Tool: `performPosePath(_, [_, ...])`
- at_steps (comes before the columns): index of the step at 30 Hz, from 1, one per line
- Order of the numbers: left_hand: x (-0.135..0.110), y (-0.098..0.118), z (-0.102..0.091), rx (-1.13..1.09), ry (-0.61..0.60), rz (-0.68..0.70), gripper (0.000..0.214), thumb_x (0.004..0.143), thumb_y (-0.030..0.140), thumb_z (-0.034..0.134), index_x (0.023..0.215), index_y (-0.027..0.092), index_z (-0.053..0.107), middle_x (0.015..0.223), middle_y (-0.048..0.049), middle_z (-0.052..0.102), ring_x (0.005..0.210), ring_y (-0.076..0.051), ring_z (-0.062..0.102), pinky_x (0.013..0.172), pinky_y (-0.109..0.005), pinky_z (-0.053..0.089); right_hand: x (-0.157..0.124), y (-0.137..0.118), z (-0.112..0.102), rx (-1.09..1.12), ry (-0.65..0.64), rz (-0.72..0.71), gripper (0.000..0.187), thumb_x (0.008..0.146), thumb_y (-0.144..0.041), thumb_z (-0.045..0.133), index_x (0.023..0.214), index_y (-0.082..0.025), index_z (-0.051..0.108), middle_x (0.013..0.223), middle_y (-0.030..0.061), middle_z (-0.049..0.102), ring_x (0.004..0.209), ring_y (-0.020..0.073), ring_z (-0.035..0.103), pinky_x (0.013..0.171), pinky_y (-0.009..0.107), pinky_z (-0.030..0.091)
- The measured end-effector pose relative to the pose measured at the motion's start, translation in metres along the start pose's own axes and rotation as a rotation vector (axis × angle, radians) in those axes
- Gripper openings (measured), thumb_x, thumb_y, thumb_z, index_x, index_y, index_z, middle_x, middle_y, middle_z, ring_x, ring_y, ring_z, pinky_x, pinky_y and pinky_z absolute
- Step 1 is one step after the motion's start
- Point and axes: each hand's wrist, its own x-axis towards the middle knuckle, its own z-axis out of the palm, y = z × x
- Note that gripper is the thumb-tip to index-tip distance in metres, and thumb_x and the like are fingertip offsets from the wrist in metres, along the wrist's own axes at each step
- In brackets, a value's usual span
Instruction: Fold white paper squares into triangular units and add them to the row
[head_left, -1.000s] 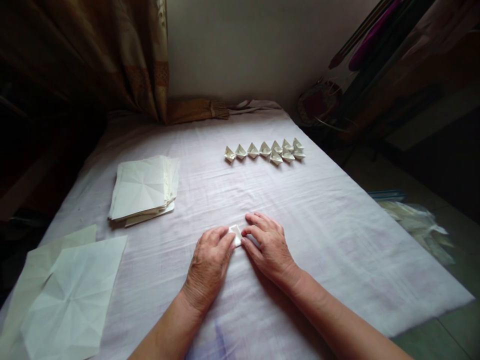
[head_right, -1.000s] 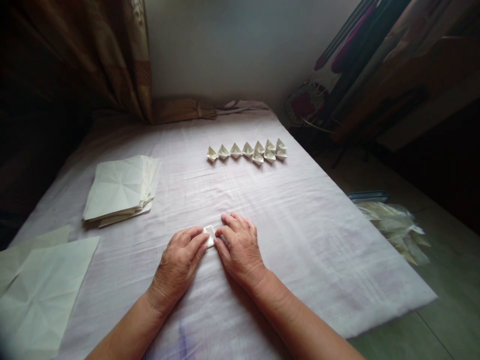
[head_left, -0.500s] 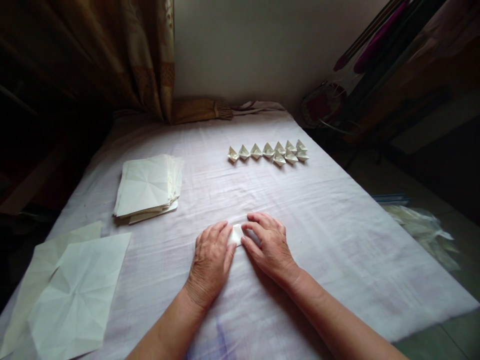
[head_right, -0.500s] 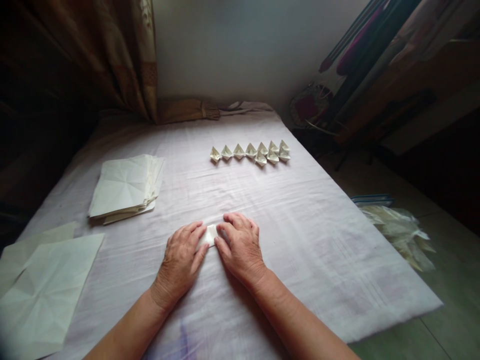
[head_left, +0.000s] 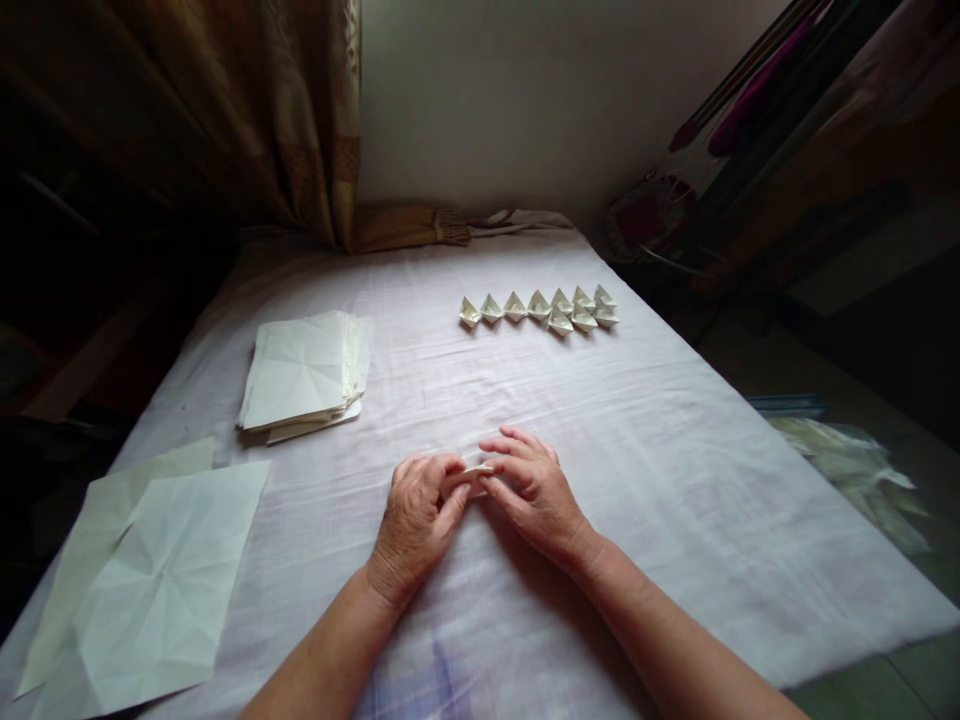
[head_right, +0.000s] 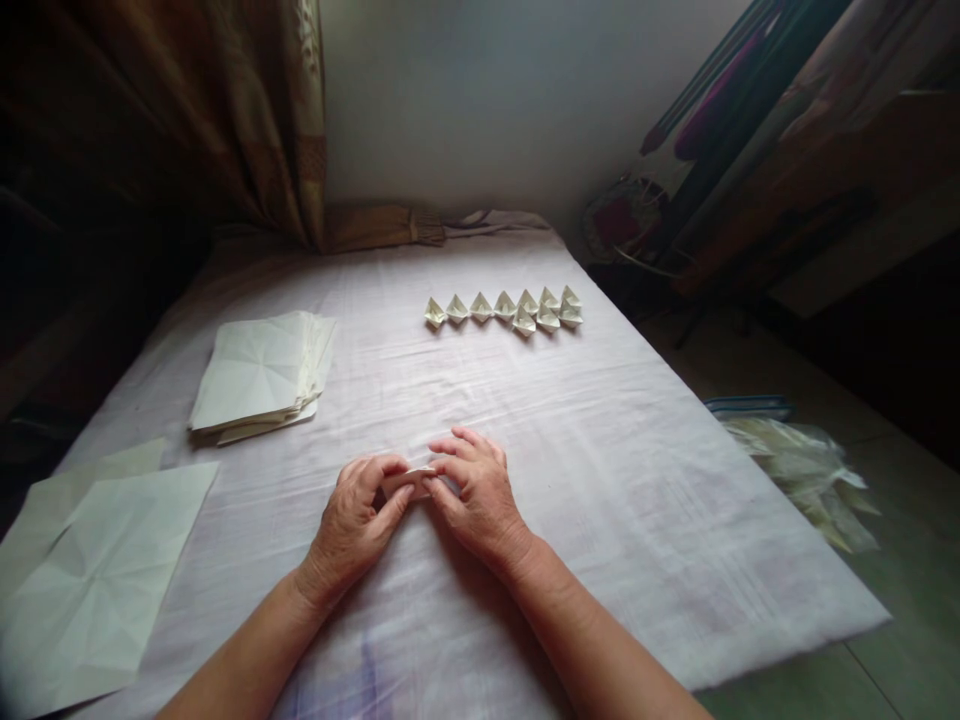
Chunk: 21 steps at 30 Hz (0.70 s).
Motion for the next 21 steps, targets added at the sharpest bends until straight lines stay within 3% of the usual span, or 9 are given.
performPosePath(2, [-0.001, -0.001, -0.002, -0.037, 0.022, -0.05, 0.015, 0.087, 0.028, 0.059, 0.101, 0.024, 0.06, 0.091, -0.0016, 0.07, 0.086, -0.019, 0.064, 0.083, -0.034, 0.049, 0.005, -0.004, -0.002, 0.104, -0.034, 0.019, 0.01, 0.086, -0.024, 0.063, 0.081, -0.025, 0.071, 0.091, 0.0016, 0.074, 0.094, 0.0211, 0.066, 0.089, 0.037, 0.045])
performPosePath(5, [-0.001, -0.003, -0.006, -0.078, 0.033, -0.115, 0.017, 0.087, 0.035, 0.061, 0.099, 0.024, 0.064, 0.089, -0.002, 0.071, 0.082, -0.019, 0.066, 0.078, -0.031, 0.051, 0.009, -0.01, -0.001, 0.192, -0.068, 0.087, 0.013, 0.085, -0.029, 0.065, 0.075, -0.024, 0.07, 0.075, 0.0003, 0.072, 0.072, 0.0161, 0.065, 0.073, 0.029, 0.047])
performPosePath(13, [0.003, -0.002, -0.01, -0.114, 0.037, -0.16, 0.024, 0.091, 0.038, 0.054, 0.08, 0.022, 0.067, 0.074, -0.0009, 0.07, 0.069, -0.016, 0.063, 0.07, -0.028, 0.05, 0.007, -0.015, 0.005, 0.424, -0.073, 0.176, 0.014, 0.087, -0.03, 0.059, 0.086, -0.021, 0.07, 0.076, 0.0, 0.071, 0.068, 0.0139, 0.065, 0.066, 0.024, 0.051])
performPosePath(21, [0.002, -0.003, -0.009, -0.08, 0.018, -0.095, 0.023, 0.093, 0.035, 0.053, 0.079, 0.021, 0.065, 0.074, 0.0002, 0.07, 0.072, -0.015, 0.063, 0.073, -0.029, 0.048, 0.008, -0.013, 0.006, 0.381, -0.02, 0.17, 0.016, 0.088, -0.026, 0.056, 0.077, -0.02, 0.066, 0.07, -0.0002, 0.067, 0.065, 0.0133, 0.061, 0.06, 0.022, 0.047])
